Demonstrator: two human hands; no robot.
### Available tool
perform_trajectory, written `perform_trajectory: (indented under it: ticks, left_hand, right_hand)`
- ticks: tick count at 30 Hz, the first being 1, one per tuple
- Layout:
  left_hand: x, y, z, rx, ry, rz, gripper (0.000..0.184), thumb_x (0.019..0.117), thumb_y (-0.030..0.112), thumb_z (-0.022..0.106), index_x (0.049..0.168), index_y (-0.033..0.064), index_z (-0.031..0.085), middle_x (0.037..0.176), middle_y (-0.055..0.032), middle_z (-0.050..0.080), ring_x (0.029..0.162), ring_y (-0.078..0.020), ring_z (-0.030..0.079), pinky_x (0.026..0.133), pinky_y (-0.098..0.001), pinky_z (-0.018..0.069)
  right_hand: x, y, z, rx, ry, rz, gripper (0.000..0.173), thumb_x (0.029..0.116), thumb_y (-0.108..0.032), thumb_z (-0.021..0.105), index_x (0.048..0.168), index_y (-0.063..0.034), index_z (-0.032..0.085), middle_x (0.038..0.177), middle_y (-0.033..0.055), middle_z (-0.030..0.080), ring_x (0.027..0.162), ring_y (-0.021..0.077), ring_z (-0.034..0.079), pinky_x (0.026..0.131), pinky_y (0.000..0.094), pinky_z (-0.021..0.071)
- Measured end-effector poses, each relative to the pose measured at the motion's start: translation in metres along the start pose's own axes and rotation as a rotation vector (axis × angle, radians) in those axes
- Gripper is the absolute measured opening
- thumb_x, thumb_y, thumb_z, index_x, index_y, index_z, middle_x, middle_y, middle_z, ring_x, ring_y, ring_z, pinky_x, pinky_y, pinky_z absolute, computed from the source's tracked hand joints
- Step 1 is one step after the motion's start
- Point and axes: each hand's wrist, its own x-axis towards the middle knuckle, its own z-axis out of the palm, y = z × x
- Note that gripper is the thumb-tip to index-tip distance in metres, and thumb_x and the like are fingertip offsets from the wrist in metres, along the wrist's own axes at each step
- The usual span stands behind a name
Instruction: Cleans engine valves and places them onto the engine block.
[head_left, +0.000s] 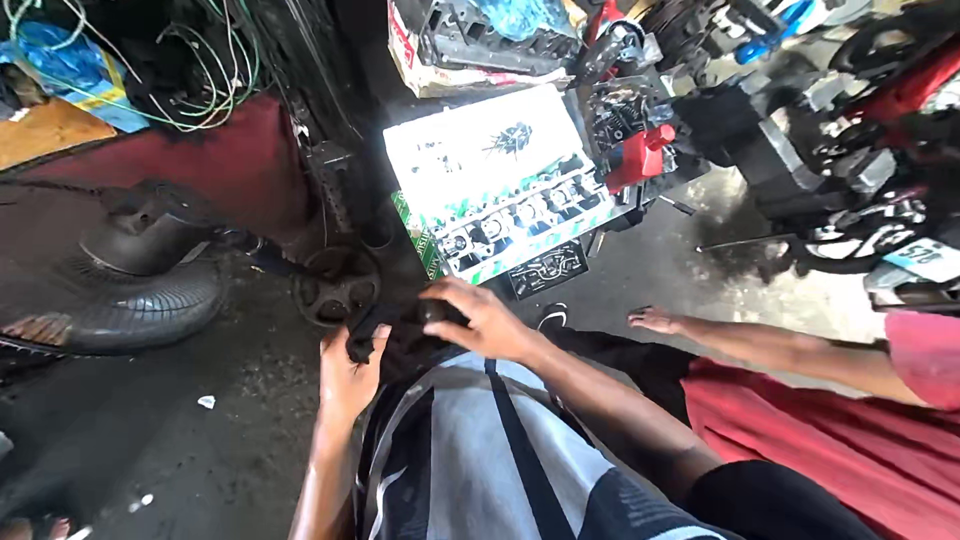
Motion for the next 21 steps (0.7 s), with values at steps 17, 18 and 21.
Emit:
perform_trajectory:
  ticks: [17,18,21]
  left_hand:
    - [-0.056,-0.047,-0.063,-0.178,0.448,-0.435,0.031,0.1003,0.013,0.059,0.123,-0.0072,0.054,0.106,0.0025,0.070,0.100,0.0024,0.067,0.093,-0.0205,0.0563]
    - [-0.057,-0.046,-0.064,-0.181,0.461,-0.440,0.030,0.0999,0.013,0.059,0.122,-0.0070,0.054,0.106,0.0025,0.070,0.099,0.0021,0.067,0.093,-0.0209,0.0565]
    - [-0.062,-0.048,-0.064,-0.200,0.469,-0.452,0.029,0.0999,0.012,0.059,0.122,-0.0059,0.055,0.107,0.0027,0.069,0.099,0.0013,0.067,0.093,-0.0217,0.0566]
  right_hand:
    - [0.020,0.183,-0.049,-0.844,-0.103,0.149,0.031,0.0862,-0.009,0.078,0.117,-0.0103,0.073,0.118,0.0126,0.072,0.124,0.0415,0.058,0.104,0.0641,0.0421]
    - [0.022,0.184,-0.050,-0.844,-0.122,0.149,0.031,0.0862,-0.008,0.078,0.117,-0.0102,0.074,0.119,0.0123,0.072,0.125,0.0413,0.058,0.105,0.0644,0.0411]
    - [0.024,0.184,-0.052,-0.891,-0.158,0.139,0.033,0.0855,-0.006,0.077,0.118,-0.0123,0.074,0.119,0.0101,0.072,0.125,0.0399,0.058,0.105,0.0635,0.0404]
